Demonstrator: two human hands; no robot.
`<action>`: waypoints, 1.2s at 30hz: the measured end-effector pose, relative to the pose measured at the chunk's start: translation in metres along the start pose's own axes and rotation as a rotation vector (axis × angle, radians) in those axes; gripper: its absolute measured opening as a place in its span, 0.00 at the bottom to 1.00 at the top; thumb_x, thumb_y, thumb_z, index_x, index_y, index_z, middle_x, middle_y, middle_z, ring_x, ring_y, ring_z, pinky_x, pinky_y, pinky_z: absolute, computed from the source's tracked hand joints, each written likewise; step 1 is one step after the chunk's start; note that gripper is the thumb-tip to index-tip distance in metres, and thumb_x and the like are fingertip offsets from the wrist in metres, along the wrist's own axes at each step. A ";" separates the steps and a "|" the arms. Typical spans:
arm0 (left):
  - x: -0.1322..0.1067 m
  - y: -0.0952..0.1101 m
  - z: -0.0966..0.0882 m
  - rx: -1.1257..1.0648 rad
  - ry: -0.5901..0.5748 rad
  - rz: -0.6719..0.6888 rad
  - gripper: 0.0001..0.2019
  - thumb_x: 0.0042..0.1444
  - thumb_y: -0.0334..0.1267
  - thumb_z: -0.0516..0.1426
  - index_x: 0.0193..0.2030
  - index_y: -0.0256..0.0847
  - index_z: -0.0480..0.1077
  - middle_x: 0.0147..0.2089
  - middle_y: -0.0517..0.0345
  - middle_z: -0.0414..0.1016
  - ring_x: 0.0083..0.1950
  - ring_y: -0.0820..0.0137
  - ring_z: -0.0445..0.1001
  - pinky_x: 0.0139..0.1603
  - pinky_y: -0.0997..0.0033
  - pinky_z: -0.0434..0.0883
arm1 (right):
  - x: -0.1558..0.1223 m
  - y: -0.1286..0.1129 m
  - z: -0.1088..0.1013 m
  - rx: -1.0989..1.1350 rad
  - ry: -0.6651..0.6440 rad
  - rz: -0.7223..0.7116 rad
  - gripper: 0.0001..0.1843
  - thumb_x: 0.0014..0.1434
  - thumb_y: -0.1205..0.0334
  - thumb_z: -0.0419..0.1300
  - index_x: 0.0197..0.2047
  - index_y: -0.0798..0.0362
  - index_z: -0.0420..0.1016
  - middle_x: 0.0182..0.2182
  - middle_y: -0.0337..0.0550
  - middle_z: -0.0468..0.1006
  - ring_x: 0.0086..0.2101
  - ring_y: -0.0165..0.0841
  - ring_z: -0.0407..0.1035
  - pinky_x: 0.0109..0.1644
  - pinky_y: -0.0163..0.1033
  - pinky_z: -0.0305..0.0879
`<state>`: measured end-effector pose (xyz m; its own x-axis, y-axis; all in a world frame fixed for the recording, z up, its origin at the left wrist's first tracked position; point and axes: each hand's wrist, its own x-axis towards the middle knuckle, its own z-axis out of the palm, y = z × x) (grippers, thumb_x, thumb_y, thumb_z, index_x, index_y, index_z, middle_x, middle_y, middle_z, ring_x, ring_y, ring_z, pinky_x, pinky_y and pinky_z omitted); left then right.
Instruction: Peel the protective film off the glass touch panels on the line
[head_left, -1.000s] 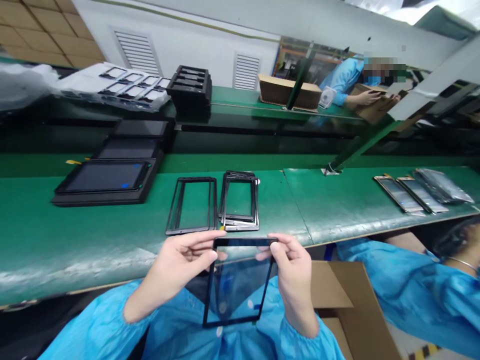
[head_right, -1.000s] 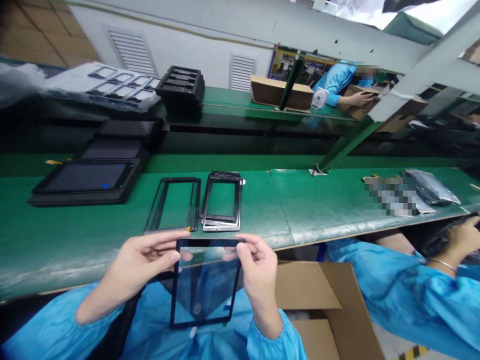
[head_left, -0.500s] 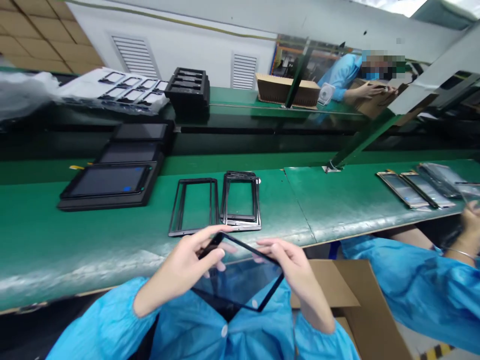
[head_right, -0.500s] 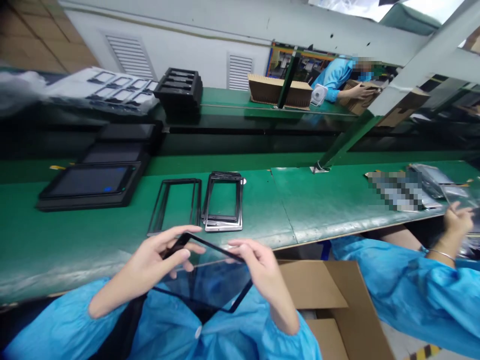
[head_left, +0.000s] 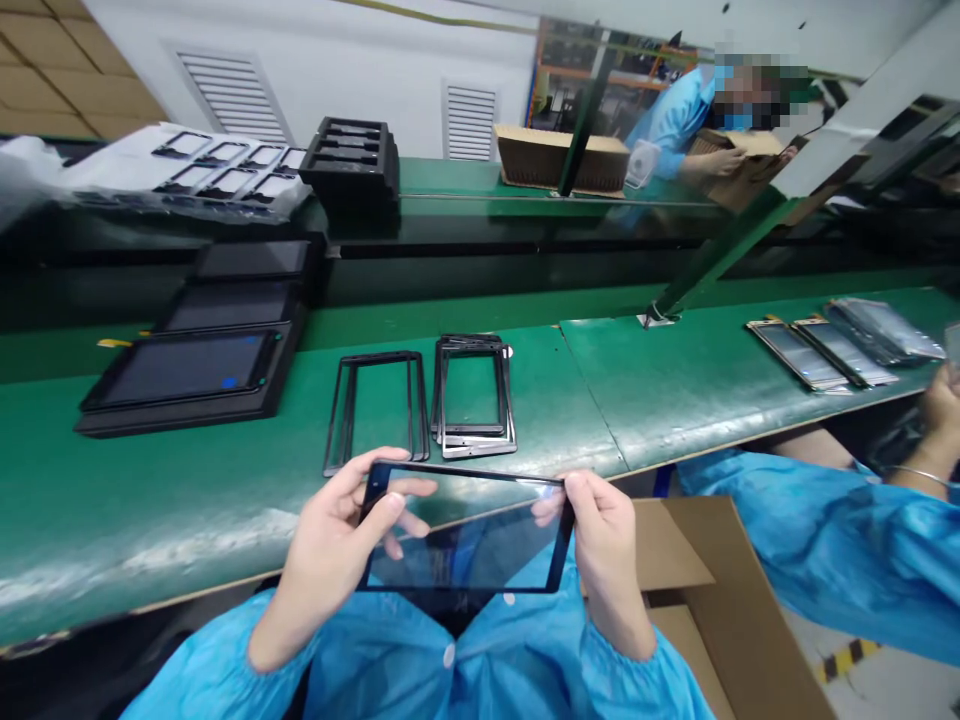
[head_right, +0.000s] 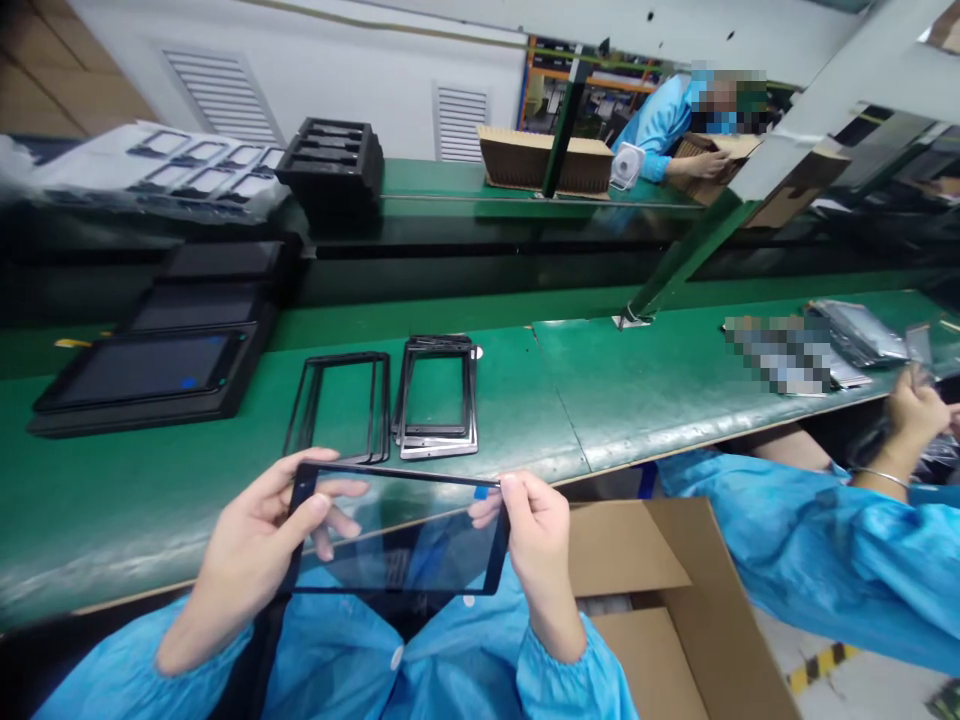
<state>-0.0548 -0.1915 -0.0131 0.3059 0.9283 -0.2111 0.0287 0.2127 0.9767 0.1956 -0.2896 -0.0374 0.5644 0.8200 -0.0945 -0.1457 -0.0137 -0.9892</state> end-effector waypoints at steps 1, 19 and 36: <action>0.000 -0.001 -0.001 0.000 0.004 -0.002 0.28 0.61 0.53 0.68 0.59 0.42 0.65 0.43 0.46 0.88 0.29 0.59 0.86 0.20 0.70 0.78 | 0.000 0.000 0.000 0.008 0.000 0.003 0.23 0.67 0.42 0.67 0.31 0.52 0.82 0.22 0.44 0.85 0.21 0.37 0.80 0.30 0.36 0.78; 0.027 0.031 -0.002 0.901 -0.356 0.867 0.09 0.73 0.37 0.59 0.52 0.46 0.82 0.47 0.59 0.88 0.50 0.65 0.85 0.77 0.52 0.60 | -0.022 -0.007 0.000 -0.104 -0.005 -0.051 0.15 0.66 0.50 0.69 0.47 0.53 0.84 0.27 0.48 0.89 0.25 0.41 0.85 0.33 0.39 0.83; -0.001 0.010 0.026 -0.014 -0.361 -0.127 0.28 0.71 0.54 0.59 0.69 0.37 0.72 0.56 0.37 0.85 0.43 0.57 0.88 0.37 0.67 0.83 | -0.001 0.005 0.009 0.085 -0.170 0.122 0.24 0.66 0.39 0.65 0.39 0.52 0.89 0.31 0.50 0.89 0.28 0.46 0.85 0.39 0.48 0.83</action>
<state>-0.0298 -0.1979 -0.0023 0.6164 0.7276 -0.3010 0.0760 0.3254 0.9425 0.1871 -0.2848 -0.0411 0.3939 0.9002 -0.1857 -0.2768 -0.0765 -0.9579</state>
